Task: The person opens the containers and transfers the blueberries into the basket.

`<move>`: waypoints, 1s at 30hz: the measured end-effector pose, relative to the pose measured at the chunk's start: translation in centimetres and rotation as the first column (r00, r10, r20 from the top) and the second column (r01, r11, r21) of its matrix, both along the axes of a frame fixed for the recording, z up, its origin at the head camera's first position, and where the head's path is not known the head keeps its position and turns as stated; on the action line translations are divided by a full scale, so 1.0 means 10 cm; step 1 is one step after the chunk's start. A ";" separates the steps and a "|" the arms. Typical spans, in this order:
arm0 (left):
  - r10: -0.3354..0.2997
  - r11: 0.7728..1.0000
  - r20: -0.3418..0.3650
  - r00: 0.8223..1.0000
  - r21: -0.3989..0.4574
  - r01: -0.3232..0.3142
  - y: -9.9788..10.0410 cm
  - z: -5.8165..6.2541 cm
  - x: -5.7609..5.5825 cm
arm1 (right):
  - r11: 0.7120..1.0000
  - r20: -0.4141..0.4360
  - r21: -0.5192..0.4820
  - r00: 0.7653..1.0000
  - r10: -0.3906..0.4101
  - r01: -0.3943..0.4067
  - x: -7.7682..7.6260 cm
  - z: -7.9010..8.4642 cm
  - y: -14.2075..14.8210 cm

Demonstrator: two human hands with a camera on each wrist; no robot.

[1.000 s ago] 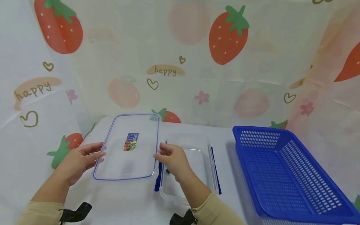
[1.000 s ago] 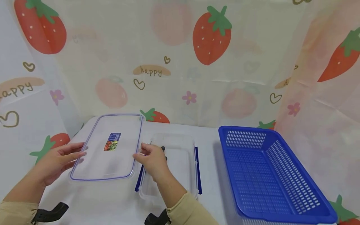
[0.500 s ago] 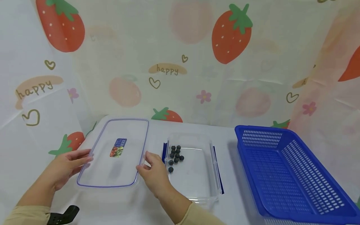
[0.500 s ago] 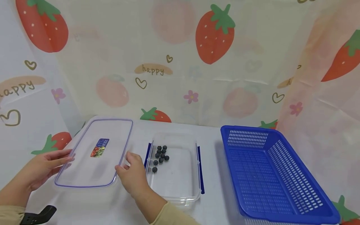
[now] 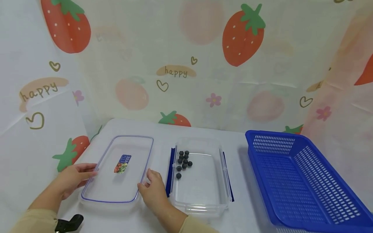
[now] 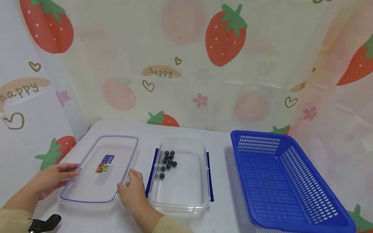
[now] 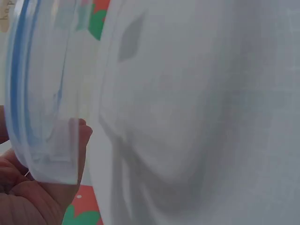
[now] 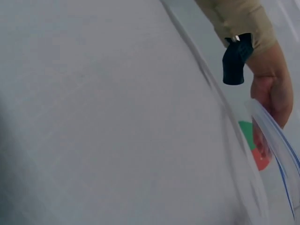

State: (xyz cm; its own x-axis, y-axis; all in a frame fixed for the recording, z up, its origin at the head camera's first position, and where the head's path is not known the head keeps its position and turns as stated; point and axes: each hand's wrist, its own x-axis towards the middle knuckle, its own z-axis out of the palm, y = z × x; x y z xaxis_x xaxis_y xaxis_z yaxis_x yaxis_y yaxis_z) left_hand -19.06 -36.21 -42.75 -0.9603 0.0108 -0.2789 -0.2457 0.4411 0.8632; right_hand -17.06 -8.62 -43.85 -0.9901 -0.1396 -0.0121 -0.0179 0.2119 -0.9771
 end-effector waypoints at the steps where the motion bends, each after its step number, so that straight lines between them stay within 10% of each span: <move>1: -0.009 1.000 0.008 1.000 -0.006 0.009 0.00 -0.01 -0.01 | 1.000 -0.005 0.007 1.000 -0.003 0.003 0.00 -0.03 -0.01; 12: 0.007 0.995 0.071 0.997 -0.095 0.000 0.05 -0.08 -0.09 | 0.963 -0.131 0.267 0.991 0.019 0.017 -0.05 -0.27 -0.03; 30: 0.007 0.990 0.072 0.997 -0.144 0.004 0.11 -0.18 -0.12 | 0.958 -0.166 0.285 0.986 0.010 0.038 -0.06 -0.29 0.00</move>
